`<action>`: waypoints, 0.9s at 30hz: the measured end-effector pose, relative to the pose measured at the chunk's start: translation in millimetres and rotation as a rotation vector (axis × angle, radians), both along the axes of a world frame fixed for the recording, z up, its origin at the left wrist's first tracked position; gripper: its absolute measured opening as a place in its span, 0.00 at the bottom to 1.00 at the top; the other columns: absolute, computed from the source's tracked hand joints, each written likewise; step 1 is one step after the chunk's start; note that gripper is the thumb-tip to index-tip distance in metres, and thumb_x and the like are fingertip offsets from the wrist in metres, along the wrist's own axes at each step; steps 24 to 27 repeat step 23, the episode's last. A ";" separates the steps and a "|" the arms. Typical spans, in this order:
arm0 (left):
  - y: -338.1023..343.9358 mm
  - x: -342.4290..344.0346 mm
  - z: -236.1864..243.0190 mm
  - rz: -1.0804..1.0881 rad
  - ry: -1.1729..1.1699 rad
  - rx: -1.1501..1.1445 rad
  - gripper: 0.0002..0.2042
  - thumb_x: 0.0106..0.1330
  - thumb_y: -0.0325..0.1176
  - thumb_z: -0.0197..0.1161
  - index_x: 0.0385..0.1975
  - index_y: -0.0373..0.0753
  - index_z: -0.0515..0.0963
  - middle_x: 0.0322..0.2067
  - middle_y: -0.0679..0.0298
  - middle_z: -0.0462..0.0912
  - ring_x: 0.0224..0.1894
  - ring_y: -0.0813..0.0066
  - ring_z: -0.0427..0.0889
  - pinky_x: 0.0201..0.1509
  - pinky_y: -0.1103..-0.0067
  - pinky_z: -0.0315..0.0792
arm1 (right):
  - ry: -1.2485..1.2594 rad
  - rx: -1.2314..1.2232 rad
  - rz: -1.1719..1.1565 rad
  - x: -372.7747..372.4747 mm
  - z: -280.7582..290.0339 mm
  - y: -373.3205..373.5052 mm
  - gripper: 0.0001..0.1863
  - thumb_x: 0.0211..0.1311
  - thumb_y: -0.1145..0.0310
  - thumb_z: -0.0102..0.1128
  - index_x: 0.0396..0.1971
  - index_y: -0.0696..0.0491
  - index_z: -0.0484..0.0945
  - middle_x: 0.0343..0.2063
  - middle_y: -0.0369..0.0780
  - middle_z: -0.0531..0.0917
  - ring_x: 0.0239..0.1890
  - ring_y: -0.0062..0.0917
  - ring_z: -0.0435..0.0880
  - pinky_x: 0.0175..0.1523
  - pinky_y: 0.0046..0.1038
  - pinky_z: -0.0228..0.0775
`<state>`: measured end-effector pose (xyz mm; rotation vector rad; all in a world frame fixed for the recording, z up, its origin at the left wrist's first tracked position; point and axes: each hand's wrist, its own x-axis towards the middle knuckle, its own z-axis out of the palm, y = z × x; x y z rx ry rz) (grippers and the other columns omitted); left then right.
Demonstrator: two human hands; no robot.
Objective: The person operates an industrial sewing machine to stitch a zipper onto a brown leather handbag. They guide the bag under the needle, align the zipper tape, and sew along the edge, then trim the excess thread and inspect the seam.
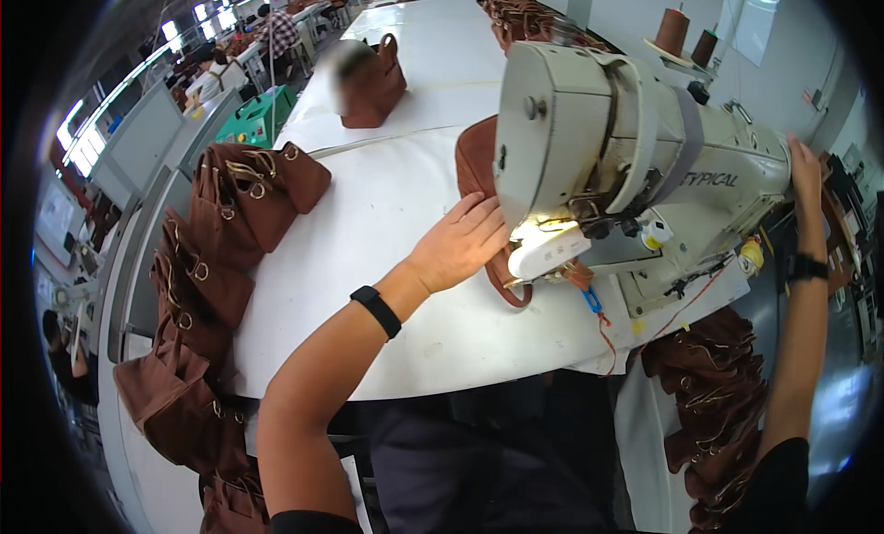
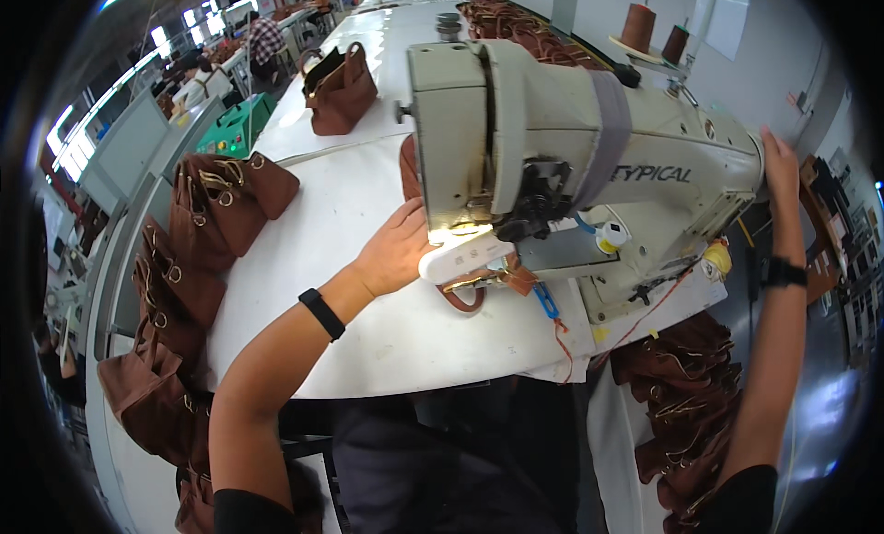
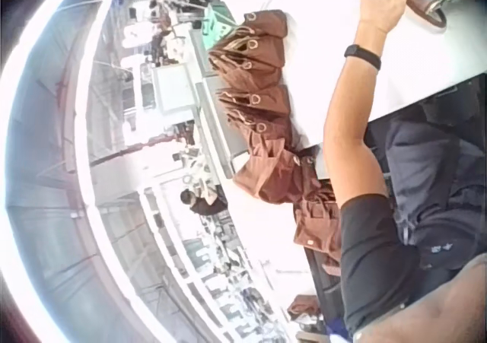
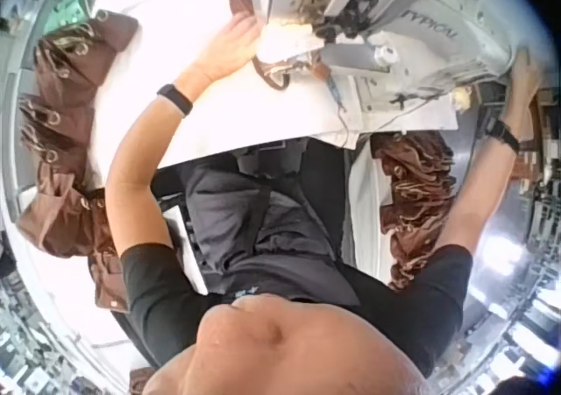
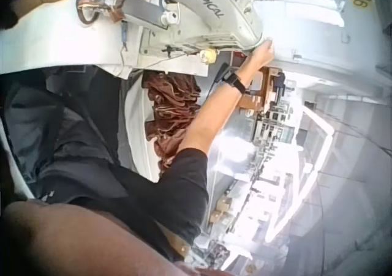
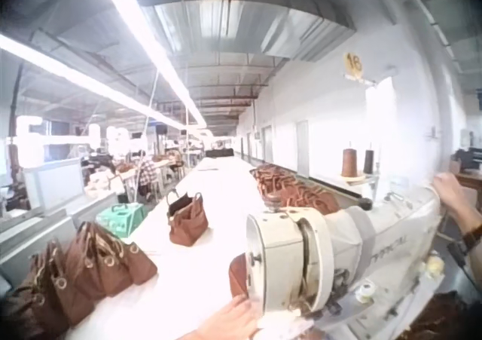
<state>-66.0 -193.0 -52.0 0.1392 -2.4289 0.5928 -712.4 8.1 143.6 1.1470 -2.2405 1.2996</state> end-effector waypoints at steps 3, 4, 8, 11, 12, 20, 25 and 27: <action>6.2 -2.9 -8.8 0.066 0.018 -0.071 0.15 0.65 0.31 0.59 0.51 0.38 0.76 0.54 0.59 0.80 0.62 0.63 0.76 0.67 0.65 0.70 | 0.048 -0.512 -0.059 33.1 -86.1 10.9 0.32 0.77 0.44 0.54 0.55 0.61 0.84 0.48 0.43 0.88 0.50 0.26 0.84 0.60 0.28 0.71; 7.2 -2.8 -10.3 0.069 0.029 -0.064 0.17 0.65 0.31 0.59 0.53 0.38 0.76 0.55 0.59 0.79 0.61 0.63 0.76 0.66 0.65 0.70 | 0.002 -0.491 -0.058 34.3 -84.6 9.9 0.32 0.77 0.44 0.54 0.56 0.61 0.84 0.49 0.43 0.88 0.51 0.26 0.84 0.61 0.28 0.70; 5.2 9.7 -14.0 0.224 0.024 -0.045 0.24 0.65 0.31 0.59 0.63 0.37 0.73 0.57 0.59 0.78 0.58 0.63 0.76 0.63 0.67 0.70 | -0.038 -0.307 -0.025 34.2 -72.9 10.8 0.33 0.78 0.43 0.52 0.56 0.62 0.83 0.51 0.45 0.87 0.55 0.27 0.83 0.62 0.29 0.70; -6.8 19.8 -23.0 0.310 0.052 0.096 0.29 0.65 0.30 0.58 0.70 0.39 0.70 0.60 0.59 0.76 0.56 0.62 0.76 0.60 0.68 0.70 | 0.078 -0.055 -0.032 -10.4 -23.9 27.8 0.33 0.77 0.43 0.52 0.56 0.63 0.82 0.50 0.45 0.87 0.53 0.27 0.82 0.62 0.29 0.70; -7.5 29.9 -28.2 0.347 0.049 0.188 0.31 0.64 0.29 0.59 0.72 0.40 0.68 0.62 0.58 0.75 0.55 0.62 0.76 0.59 0.68 0.69 | 0.052 0.029 0.009 -19.9 -3.5 26.1 0.34 0.77 0.43 0.53 0.55 0.63 0.82 0.49 0.45 0.88 0.52 0.27 0.82 0.61 0.29 0.70; 48.7 104.2 -52.7 0.762 0.021 0.017 0.37 0.62 0.27 0.61 0.76 0.46 0.65 0.66 0.62 0.73 0.54 0.64 0.75 0.56 0.69 0.67 | -0.007 0.202 0.100 10.9 15.6 -16.8 0.33 0.77 0.43 0.49 0.56 0.60 0.83 0.46 0.42 0.89 0.50 0.29 0.85 0.60 0.26 0.71; 58.1 99.4 -67.4 0.836 0.023 -0.043 0.40 0.59 0.27 0.64 0.77 0.48 0.63 0.68 0.60 0.72 0.54 0.65 0.75 0.55 0.67 0.67 | 0.151 -0.283 0.051 10.7 -42.7 -5.5 0.32 0.78 0.43 0.48 0.58 0.57 0.84 0.48 0.44 0.90 0.54 0.32 0.86 0.63 0.25 0.70; 58.1 99.4 -67.4 0.836 0.023 -0.043 0.40 0.59 0.27 0.64 0.77 0.48 0.63 0.68 0.60 0.72 0.54 0.65 0.75 0.55 0.67 0.67 | 0.151 -0.283 0.051 10.7 -42.7 -5.5 0.32 0.78 0.43 0.48 0.58 0.57 0.84 0.48 0.44 0.90 0.54 0.32 0.86 0.63 0.25 0.70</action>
